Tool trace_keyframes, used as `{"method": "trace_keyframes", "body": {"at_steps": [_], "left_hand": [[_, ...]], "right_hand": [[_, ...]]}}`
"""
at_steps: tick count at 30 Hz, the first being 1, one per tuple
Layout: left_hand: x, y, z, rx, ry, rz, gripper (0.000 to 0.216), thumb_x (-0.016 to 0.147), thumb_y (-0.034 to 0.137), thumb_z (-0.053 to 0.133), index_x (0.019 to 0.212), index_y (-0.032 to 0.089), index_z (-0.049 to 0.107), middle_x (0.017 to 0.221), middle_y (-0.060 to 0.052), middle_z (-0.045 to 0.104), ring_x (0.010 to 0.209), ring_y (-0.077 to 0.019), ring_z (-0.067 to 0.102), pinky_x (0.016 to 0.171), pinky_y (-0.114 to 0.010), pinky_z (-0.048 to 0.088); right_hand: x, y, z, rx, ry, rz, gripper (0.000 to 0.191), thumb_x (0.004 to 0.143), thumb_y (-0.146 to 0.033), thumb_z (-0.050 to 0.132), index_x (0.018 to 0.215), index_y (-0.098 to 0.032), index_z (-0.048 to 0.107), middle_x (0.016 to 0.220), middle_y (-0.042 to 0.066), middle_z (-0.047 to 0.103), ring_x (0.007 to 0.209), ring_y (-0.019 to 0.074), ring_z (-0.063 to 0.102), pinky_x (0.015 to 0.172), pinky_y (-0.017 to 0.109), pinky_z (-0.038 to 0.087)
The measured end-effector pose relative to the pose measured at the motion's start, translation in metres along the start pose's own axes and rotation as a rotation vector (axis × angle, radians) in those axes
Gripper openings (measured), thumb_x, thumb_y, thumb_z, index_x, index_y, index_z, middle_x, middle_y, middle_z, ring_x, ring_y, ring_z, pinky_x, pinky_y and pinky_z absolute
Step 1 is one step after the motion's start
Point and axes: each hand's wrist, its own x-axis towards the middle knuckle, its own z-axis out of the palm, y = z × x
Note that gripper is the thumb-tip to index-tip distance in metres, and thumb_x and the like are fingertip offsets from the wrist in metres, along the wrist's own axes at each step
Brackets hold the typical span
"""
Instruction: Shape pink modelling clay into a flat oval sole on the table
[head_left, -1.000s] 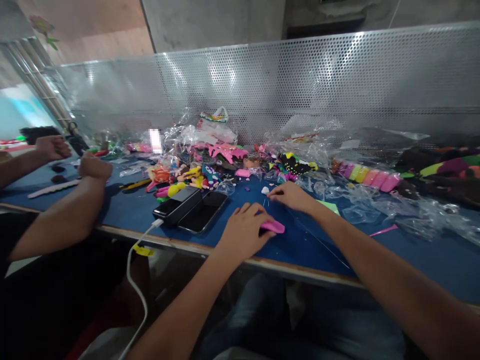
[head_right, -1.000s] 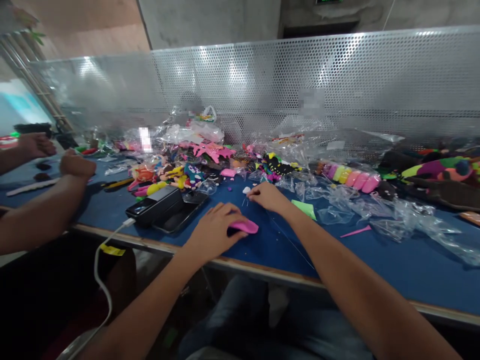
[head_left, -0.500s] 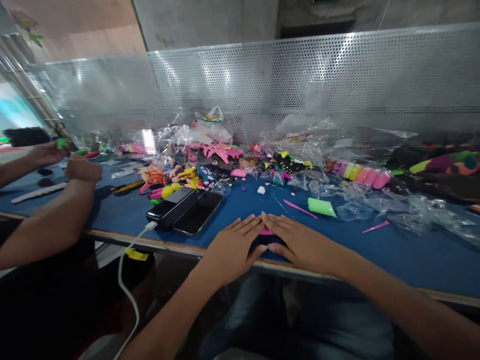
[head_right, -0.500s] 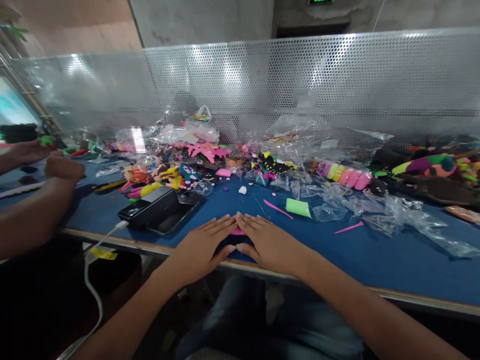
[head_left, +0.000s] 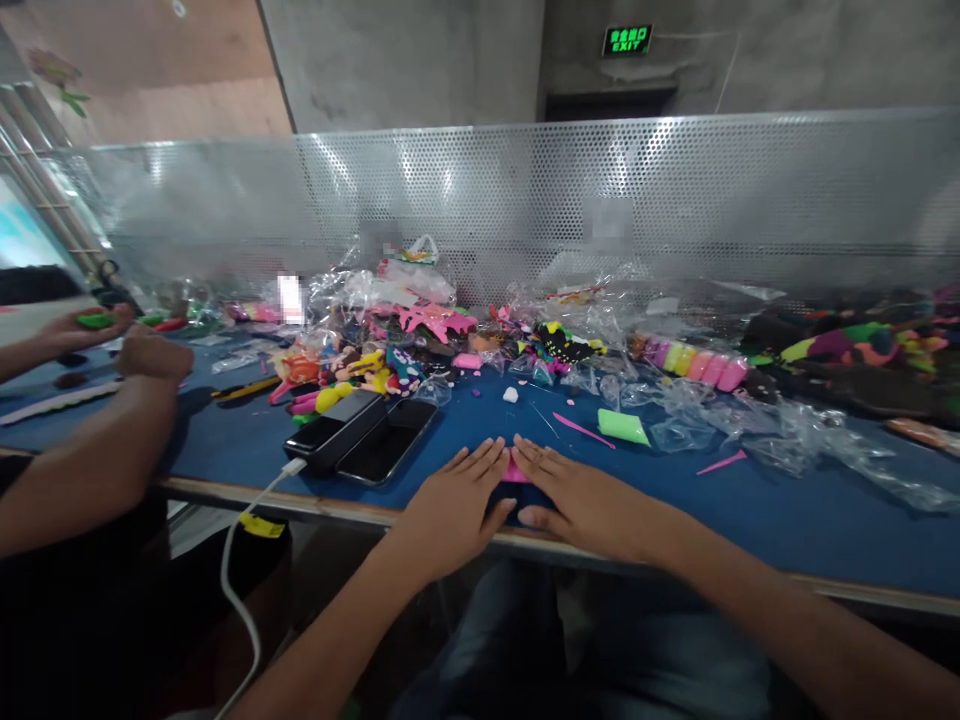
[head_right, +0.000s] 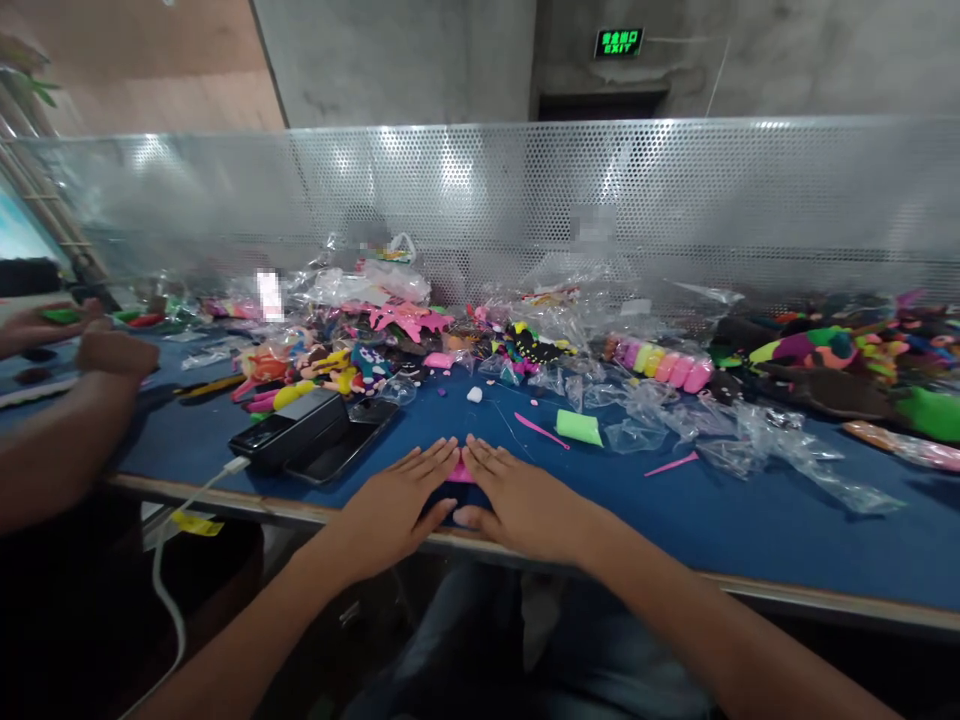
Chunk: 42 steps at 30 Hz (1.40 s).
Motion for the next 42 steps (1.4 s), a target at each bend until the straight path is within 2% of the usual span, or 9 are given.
{"method": "trace_keyframes", "body": {"at_steps": [4,7,11,16,19,25,31,38,42], "left_hand": [[0.011,0.0,-0.004,-0.032,0.087,-0.186,0.05,0.097,0.039,0.037,0.14,0.016,0.043,0.146,-0.011,0.044,0.133,-0.0261,0.043,0.108,-0.044,0.037],[0.021,-0.003,-0.009,-0.062,0.115,-0.303,0.036,0.092,0.036,0.048,0.121,0.017,0.059,0.128,-0.011,0.06,0.12,-0.0297,0.052,0.098,-0.046,0.042],[0.025,-0.004,-0.017,-0.39,0.155,-0.322,0.019,0.083,0.03,0.059,0.1,0.022,0.058,0.098,-0.002,0.067,0.093,-0.0209,0.062,0.079,-0.032,0.046],[0.015,0.024,-0.023,-0.58,0.192,-0.422,0.026,0.086,0.034,0.055,0.111,0.027,0.052,0.078,0.004,0.065,0.07,-0.0165,0.061,0.062,-0.026,0.039],[0.004,0.041,-0.025,-0.348,0.078,-0.424,0.017,0.087,0.035,0.055,0.102,0.028,0.058,0.074,0.003,0.065,0.072,-0.0201,0.062,0.062,-0.029,0.038],[0.0,0.032,-0.017,-0.139,0.19,-0.238,0.019,0.09,0.024,0.047,0.102,0.026,0.062,0.109,-0.003,0.065,0.102,-0.0218,0.059,0.087,-0.037,0.044],[0.025,0.022,-0.009,-0.191,0.021,0.061,0.048,0.094,0.035,0.045,0.14,0.022,0.043,0.15,-0.003,0.039,0.139,-0.0204,0.036,0.115,-0.041,0.029],[0.04,0.024,0.001,-0.182,-0.057,0.145,0.051,0.098,0.045,0.033,0.14,0.019,0.044,0.151,-0.005,0.035,0.141,-0.0187,0.03,0.118,-0.04,0.026],[0.038,0.024,0.002,-0.164,-0.052,0.141,0.053,0.098,0.046,0.031,0.142,0.018,0.041,0.151,-0.005,0.035,0.141,-0.0179,0.03,0.118,-0.04,0.026]], "right_hand": [[0.013,0.006,-0.003,-0.096,0.144,0.161,0.052,0.098,-0.038,0.035,0.137,-0.006,0.049,0.139,0.019,0.051,0.129,0.0293,0.047,0.109,0.047,0.034],[0.022,0.01,0.0,-0.068,0.241,0.185,0.034,0.093,-0.033,0.048,0.114,-0.012,0.064,0.116,0.016,0.065,0.114,0.0289,0.055,0.107,0.05,0.032],[0.026,0.015,-0.002,0.312,0.32,0.212,0.015,0.082,-0.028,0.06,0.092,-0.018,0.059,0.09,0.005,0.065,0.087,0.0201,0.059,0.083,0.038,0.045],[0.033,0.027,-0.017,0.738,0.243,0.118,0.028,0.081,-0.039,0.059,0.097,-0.016,0.059,0.076,0.001,0.062,0.067,0.0144,0.056,0.063,0.028,0.043],[0.035,0.033,-0.02,0.505,0.123,0.033,0.025,0.083,-0.033,0.058,0.098,-0.016,0.067,0.085,0.005,0.066,0.08,0.0188,0.06,0.074,0.033,0.046],[0.01,0.035,-0.014,0.087,0.335,0.008,0.037,0.096,-0.025,0.036,0.125,-0.021,0.059,0.125,0.009,0.062,0.118,0.0223,0.052,0.108,0.048,0.033],[-0.021,0.035,-0.003,-0.118,0.361,0.134,0.039,0.091,-0.018,0.039,0.124,-0.019,0.06,0.124,0.01,0.063,0.116,0.0252,0.053,0.102,0.048,0.04],[-0.019,0.063,-0.018,-0.366,0.308,0.51,0.028,0.092,-0.026,0.047,0.105,-0.016,0.069,0.1,0.013,0.067,0.097,0.0294,0.061,0.083,0.041,0.05],[-0.008,0.069,-0.016,-0.475,0.28,0.544,0.026,0.091,-0.032,0.051,0.1,-0.018,0.071,0.1,0.014,0.065,0.099,0.0298,0.059,0.08,0.039,0.05]]}}
